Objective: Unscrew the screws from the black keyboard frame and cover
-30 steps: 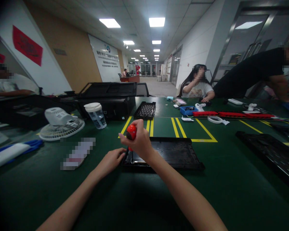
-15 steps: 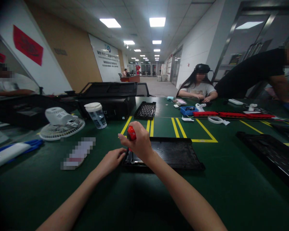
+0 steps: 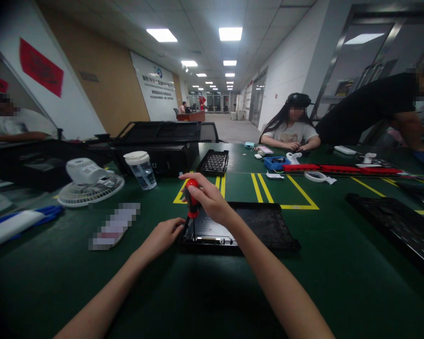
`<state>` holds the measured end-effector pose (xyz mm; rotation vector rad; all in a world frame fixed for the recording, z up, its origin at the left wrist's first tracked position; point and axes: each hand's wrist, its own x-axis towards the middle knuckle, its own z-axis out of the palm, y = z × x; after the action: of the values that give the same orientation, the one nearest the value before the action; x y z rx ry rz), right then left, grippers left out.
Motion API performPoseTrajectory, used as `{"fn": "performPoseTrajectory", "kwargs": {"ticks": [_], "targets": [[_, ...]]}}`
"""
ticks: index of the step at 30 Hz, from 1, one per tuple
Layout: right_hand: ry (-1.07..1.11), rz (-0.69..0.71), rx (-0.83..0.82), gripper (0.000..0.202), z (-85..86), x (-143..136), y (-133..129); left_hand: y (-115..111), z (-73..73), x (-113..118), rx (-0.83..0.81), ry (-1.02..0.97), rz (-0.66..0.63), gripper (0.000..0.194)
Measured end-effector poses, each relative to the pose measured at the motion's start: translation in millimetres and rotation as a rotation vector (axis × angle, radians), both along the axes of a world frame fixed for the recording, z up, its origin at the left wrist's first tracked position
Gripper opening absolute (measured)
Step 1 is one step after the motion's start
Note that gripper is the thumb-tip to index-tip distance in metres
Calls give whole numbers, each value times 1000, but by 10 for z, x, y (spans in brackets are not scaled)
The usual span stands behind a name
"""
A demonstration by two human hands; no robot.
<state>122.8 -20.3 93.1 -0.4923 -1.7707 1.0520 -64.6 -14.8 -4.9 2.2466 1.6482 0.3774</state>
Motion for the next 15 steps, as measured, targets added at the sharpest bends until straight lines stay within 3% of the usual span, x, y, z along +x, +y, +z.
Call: {"fn": "performPoseTrajectory", "kwargs": {"ticks": [8,15], "targets": [[-16,219,-81,33,49,90,6,-3,-5,6,10,5,-3,31],[-99,238,-21,37,103,135,-36,15,-50,-13,30,-8,-18,31]]}}
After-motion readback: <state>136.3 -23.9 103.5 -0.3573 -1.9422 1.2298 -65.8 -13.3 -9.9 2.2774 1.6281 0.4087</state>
